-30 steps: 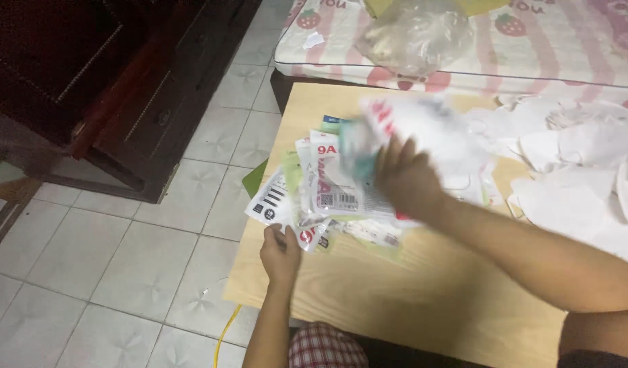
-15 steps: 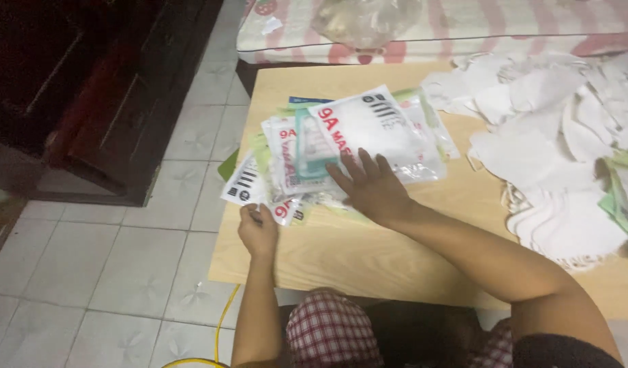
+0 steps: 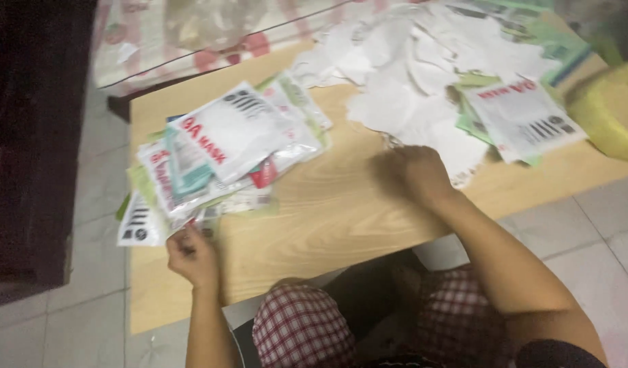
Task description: Manually sorting and packing individual face masks into plastic packaging bags on a low table.
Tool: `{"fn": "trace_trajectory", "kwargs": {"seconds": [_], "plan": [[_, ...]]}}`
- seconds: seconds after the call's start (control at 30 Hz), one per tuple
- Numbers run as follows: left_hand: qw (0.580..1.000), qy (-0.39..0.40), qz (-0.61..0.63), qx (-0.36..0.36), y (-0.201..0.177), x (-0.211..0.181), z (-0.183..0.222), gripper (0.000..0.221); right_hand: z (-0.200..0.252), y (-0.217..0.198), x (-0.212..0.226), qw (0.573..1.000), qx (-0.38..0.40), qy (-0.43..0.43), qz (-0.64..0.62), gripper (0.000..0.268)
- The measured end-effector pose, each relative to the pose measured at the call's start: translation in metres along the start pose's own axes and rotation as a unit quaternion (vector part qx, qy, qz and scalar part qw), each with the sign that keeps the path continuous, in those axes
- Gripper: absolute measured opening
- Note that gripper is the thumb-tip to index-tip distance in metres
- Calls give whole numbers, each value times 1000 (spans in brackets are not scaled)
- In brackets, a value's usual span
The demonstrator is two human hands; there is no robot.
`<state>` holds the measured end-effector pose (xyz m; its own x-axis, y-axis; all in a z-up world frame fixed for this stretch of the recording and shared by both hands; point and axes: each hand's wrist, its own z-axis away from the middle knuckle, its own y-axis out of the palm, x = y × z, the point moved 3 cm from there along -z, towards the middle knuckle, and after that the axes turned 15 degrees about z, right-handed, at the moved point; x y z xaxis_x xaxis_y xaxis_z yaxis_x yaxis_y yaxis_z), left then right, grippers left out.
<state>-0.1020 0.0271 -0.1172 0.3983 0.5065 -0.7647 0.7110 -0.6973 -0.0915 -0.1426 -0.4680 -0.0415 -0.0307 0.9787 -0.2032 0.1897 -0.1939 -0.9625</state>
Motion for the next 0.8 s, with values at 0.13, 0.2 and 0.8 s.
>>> {"fn": "trace_trajectory", "kwargs": {"seconds": [0.13, 0.2, 0.8], "plan": [[978, 29, 155, 133, 76, -97, 32, 10, 6, -18, -35, 993, 9, 103, -48, 34], [914, 29, 216, 342, 115, -185, 43, 6, 3, 23, -66, 985, 8, 175, -2, 34], [747, -97, -9, 658, 216, -201, 131, 28, 11, 74, -96, 940, 74, 268, -196, 24]]}}
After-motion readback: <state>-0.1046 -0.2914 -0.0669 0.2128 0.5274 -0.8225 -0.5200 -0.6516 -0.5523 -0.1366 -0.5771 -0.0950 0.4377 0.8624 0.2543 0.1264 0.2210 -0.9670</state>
